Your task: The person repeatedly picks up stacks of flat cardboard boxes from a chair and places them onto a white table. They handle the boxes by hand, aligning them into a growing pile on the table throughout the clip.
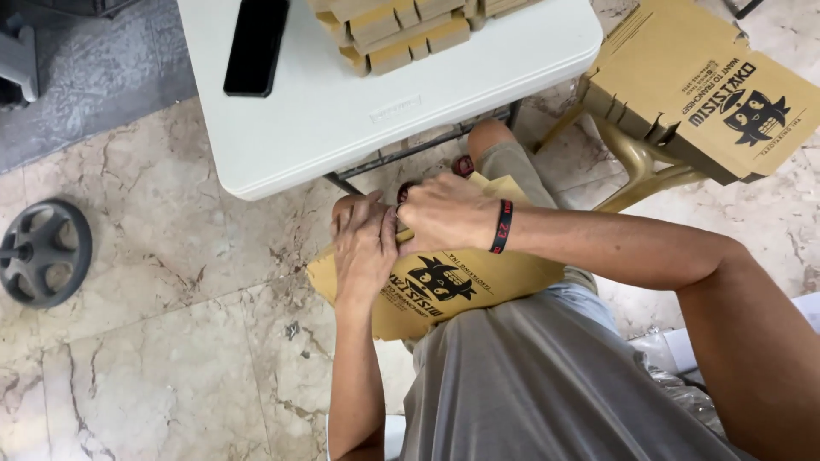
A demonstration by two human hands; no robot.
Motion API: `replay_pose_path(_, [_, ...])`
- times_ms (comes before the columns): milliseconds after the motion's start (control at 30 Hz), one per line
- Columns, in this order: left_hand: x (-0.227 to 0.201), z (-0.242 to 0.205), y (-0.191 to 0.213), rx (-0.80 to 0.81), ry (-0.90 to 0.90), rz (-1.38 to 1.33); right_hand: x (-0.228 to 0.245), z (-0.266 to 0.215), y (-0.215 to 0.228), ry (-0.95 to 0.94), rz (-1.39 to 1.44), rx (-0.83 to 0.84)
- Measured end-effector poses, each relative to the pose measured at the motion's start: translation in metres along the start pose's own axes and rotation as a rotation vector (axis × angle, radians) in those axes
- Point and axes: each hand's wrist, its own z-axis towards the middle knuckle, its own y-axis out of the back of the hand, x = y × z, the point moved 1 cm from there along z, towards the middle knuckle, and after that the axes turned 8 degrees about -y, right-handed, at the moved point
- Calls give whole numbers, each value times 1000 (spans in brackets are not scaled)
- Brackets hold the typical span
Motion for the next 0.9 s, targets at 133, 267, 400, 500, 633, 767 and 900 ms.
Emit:
replay_pose_path(133, [43,-2,-48,-31,52,-244,8,1,3,6,-39,-5])
replay_pose_path(267, [91,-2,-83,-400,-287,-545,5,4,-3,76,112,96])
replay_pose_path(400, [87,-11,-77,-449,-434,-698,0,12,16,380,413,93])
replay_pose_path(500, [76,-10,-55,-477,-442,-657,-1,16,14,434,461,66])
replay_pose_path(633, [17,-14,1,-157,-262,-410,-7,8,11,164,240,129])
replay_pose_path(767, [-9,-11,19,1,-117,-354,0,0,11,74,101,85])
replay_pose_path(900, [74,-3,-69,18,82,-338,2,-8,19,20,70,117])
